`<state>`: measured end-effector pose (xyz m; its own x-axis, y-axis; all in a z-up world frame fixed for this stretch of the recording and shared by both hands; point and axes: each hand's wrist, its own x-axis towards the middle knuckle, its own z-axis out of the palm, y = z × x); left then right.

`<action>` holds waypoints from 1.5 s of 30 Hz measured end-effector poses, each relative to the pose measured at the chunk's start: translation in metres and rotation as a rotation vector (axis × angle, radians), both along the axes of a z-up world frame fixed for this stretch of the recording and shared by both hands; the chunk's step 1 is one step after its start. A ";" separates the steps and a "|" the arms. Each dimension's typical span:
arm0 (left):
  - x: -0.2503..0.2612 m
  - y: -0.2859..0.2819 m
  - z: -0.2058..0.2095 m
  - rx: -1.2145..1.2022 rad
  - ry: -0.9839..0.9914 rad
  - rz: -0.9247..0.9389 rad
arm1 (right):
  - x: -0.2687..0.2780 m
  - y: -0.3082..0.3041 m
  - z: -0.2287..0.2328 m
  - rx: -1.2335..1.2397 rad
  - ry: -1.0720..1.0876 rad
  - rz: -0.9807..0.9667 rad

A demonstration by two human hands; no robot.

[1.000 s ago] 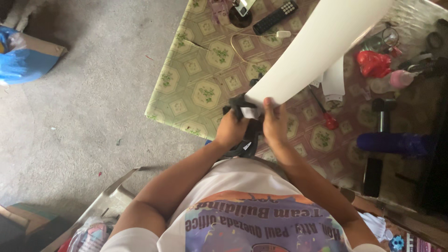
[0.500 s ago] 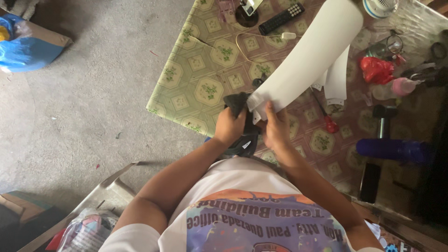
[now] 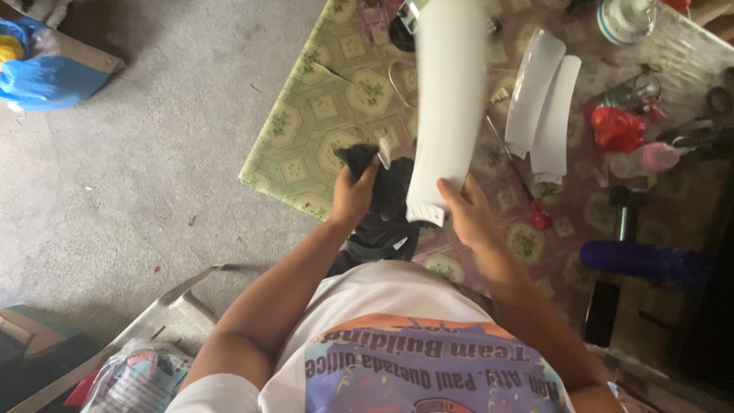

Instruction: The person wipes a white plastic fan blade with a dark cloth, then wipes the fan head. They attach the blade to the fan head and use a screwdriver to tighten the screw, completing the assembly.

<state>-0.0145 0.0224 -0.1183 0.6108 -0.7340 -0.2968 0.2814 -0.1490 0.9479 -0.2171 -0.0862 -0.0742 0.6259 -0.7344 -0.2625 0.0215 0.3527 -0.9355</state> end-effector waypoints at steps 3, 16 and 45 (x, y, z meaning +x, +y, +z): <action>-0.005 0.001 0.021 -0.327 -0.120 -0.064 | -0.008 -0.008 -0.007 0.061 -0.006 0.119; -0.008 -0.001 0.037 -0.052 -1.083 -0.467 | -0.023 -0.018 0.000 0.019 0.075 0.403; 0.081 -0.048 -0.026 0.290 -0.657 -0.101 | -0.061 -0.005 0.099 -0.101 0.130 0.355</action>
